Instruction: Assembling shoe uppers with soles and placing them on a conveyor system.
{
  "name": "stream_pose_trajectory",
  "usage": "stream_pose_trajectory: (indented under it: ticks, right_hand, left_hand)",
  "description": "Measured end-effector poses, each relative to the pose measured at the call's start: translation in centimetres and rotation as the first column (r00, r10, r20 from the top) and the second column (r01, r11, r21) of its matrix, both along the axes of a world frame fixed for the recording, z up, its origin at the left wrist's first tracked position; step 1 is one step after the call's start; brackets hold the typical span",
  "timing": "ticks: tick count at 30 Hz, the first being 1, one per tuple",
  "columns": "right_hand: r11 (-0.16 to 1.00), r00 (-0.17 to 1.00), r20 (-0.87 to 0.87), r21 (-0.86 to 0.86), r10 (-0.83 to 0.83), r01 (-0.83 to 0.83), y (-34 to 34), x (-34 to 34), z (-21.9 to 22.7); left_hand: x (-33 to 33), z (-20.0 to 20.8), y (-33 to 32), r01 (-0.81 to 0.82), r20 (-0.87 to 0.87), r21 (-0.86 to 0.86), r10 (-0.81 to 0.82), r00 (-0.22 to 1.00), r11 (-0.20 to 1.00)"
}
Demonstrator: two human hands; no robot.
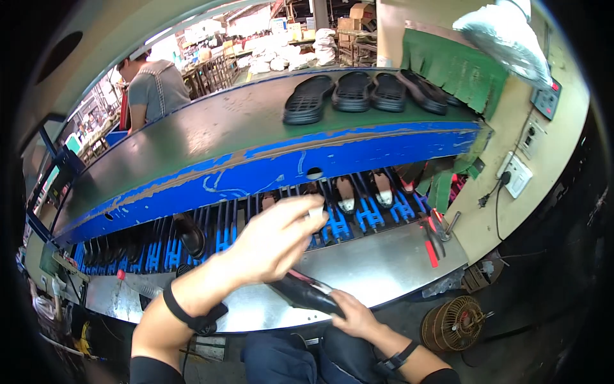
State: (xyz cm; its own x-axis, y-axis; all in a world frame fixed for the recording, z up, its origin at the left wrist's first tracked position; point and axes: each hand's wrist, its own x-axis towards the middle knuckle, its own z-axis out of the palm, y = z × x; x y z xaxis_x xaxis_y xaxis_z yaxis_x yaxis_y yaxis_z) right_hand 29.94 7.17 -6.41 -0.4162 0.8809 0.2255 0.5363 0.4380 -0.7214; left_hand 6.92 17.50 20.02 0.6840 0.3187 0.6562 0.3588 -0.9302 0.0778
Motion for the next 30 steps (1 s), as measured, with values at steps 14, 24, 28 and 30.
stream_pose_trajectory:
  ticks: [14, 24, 28, 30]
  right_hand:
    - [0.983, 0.99, -0.133, 0.169, -0.048, 0.07, -0.5, -1.5, -1.2]
    - [0.997, 0.997, 0.006, 0.036, -0.071, 0.071, 2.2, -0.8, -2.8]
    - [0.911, 0.989, 0.087, 0.406, -0.118, 0.073, 1.6, -2.7, 9.0]
    - [0.787, 0.984, -0.149, 0.594, -0.093, 0.164, -0.1, -4.3, 14.4]
  left_hand:
    - [17.0, 8.1, 18.9, -0.387, -0.075, 0.033, 0.388, 0.919, 0.922]
    - [5.6, 5.9, -18.3, -0.1, -0.576, -0.296, -0.094, 0.812, 0.95]
    - [1.2, -14.9, -33.7, -0.294, -0.375, -0.521, 0.095, 0.922, 0.801]
    - [0.3, -19.9, -36.4, -0.412, -0.301, -0.678, 0.282, 0.911, 0.608]
